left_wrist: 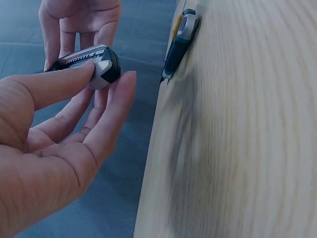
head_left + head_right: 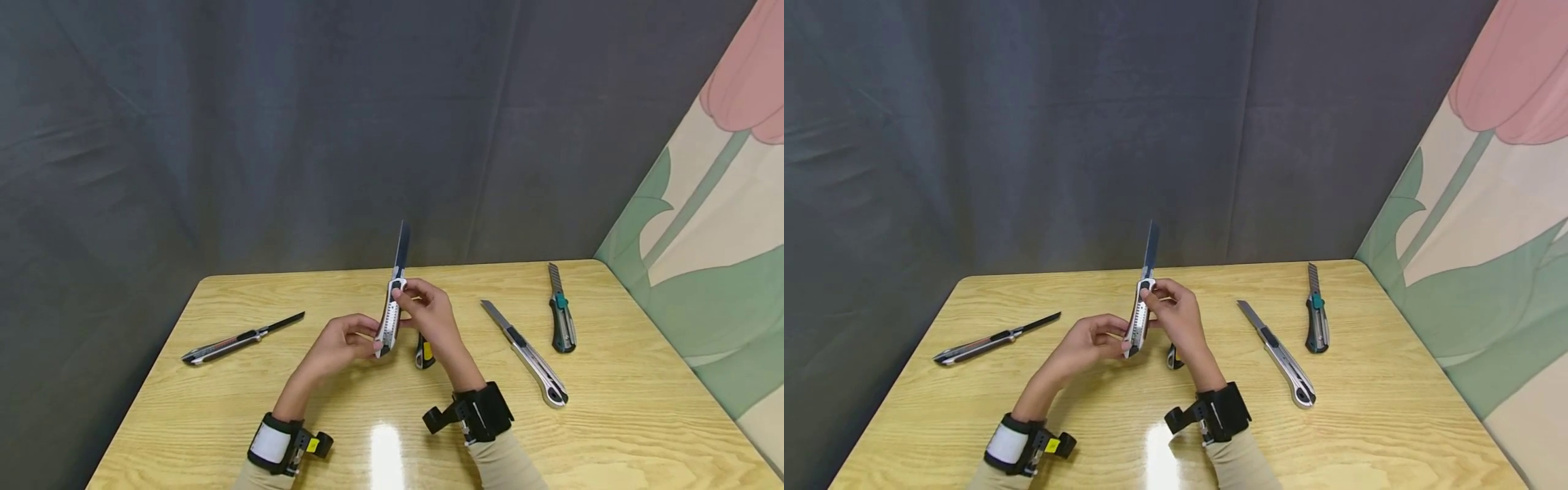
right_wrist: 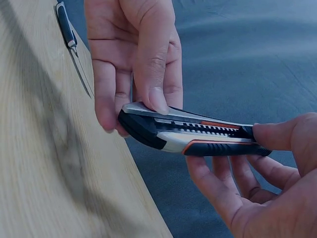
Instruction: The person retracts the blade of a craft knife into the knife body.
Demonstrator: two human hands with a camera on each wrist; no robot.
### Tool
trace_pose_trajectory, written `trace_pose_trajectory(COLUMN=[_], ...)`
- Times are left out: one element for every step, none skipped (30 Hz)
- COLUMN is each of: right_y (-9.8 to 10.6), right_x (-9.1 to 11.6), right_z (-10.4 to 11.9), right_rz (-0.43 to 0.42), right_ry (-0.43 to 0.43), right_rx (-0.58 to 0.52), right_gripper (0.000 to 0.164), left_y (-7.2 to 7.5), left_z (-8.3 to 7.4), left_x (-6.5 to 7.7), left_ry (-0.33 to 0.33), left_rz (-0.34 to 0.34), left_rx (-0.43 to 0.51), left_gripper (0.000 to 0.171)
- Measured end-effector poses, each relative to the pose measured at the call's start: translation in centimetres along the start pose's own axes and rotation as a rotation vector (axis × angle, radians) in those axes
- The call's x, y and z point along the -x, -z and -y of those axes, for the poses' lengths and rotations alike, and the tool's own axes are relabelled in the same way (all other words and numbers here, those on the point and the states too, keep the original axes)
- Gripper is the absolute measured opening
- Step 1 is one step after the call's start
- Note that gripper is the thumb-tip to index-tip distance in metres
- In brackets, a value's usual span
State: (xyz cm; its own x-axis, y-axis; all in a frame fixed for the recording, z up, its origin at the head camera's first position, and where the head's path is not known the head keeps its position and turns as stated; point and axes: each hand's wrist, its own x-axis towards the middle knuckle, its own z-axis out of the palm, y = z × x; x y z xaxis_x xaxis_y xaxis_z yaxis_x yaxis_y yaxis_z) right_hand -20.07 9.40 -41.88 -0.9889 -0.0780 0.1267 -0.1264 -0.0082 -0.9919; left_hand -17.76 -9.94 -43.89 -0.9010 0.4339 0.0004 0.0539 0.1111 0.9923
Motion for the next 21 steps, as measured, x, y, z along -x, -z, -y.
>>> trace_pose_trajectory(right_y=[0.0,0.0,0.0,0.0,0.0,0.0,0.0,0.0,0.0,0.0,0.0,0.0,-0.1,-0.1,-0.1,-0.1,-0.2,-0.2,-0.2,-0.2,-0.3], right_x=[0.0,0.0,0.0,0.0,0.0,0.1,0.0,0.0,0.0,0.0,0.0,0.0,0.0,0.0,0.1,0.1,0.1,0.1,0.1,0.1,0.2], right_z=[0.0,0.0,0.0,0.0,0.0,0.0,0.0,-0.1,0.0,0.0,0.0,0.0,0.0,0.0,0.1,0.1,0.1,0.1,0.1,0.1,0.1], right_rz=[0.001,0.003,0.004,0.006,0.007,0.008,0.009,0.010,0.009,0.009,0.009,0.007,0.004,0.001,-0.002,-0.006,-0.010,-0.015,-0.020,-0.023,-0.027], right_ry=[-0.007,-0.013,-0.020,-0.027,-0.030,-0.034,-0.036,-0.039,-0.040,-0.041,-0.039,-0.040,-0.042,-0.044,-0.046,-0.048,-0.051,-0.052,-0.053,-0.052,-0.052], right_rx=[-0.001,-0.004,-0.004,-0.005,-0.001,0.000,0.003,0.006,0.007,0.006,0.006,0.001,0.002,-0.002,-0.004,-0.004,-0.001,0.003,0.006,0.006,0.009], right_gripper=[0.027,0.027,0.026,0.026,0.026,0.026,0.026,0.027,0.027,0.028,0.028,0.029,0.030,0.030,0.030,0.030,0.030,0.030,0.030,0.030,0.030], left_y=[0.0,-0.1,-0.1,-0.2,-0.3,-0.3,-0.4,-0.4,-0.5,-0.6,-0.6,-0.7,-0.7,-0.8,-0.8,-0.8,-0.8,-0.9,-0.9,-0.9,-1.0], left_z=[0.3,0.5,0.7,0.8,0.9,0.9,0.9,0.9,1.0,1.0,1.1,1.1,1.2,1.2,1.3,1.3,1.3,1.3,1.1,0.8,0.5], left_x=[-0.1,-0.2,-0.3,-0.3,-0.3,-0.3,-0.3,-0.4,-0.4,-0.4,-0.4,-0.4,-0.4,-0.5,-0.5,-0.5,-0.5,-0.4,-0.4,-0.3,-0.1], left_ry=[-0.007,-0.009,-0.010,-0.010,-0.008,-0.006,-0.006,-0.002,-0.001,-0.001,0.000,0.001,0.000,0.002,0.004,0.005,0.007,0.007,0.005,0.003,0.000], left_rz=[-0.003,-0.009,-0.016,-0.022,-0.025,-0.030,-0.034,-0.038,-0.040,-0.041,-0.042,-0.044,-0.045,-0.048,-0.052,-0.058,-0.063,-0.067,-0.069,-0.069,-0.068], left_rx=[-0.003,-0.010,-0.022,-0.031,-0.034,-0.037,-0.042,-0.044,-0.043,-0.038,-0.034,-0.033,-0.033,-0.034,-0.041,-0.049,-0.052,-0.057,-0.058,-0.060,-0.061], left_gripper=[0.029,0.028,0.027,0.027,0.026,0.026,0.026,0.025,0.025,0.025,0.025,0.025,0.026,0.026,0.025,0.025,0.025,0.025,0.025,0.025,0.025])
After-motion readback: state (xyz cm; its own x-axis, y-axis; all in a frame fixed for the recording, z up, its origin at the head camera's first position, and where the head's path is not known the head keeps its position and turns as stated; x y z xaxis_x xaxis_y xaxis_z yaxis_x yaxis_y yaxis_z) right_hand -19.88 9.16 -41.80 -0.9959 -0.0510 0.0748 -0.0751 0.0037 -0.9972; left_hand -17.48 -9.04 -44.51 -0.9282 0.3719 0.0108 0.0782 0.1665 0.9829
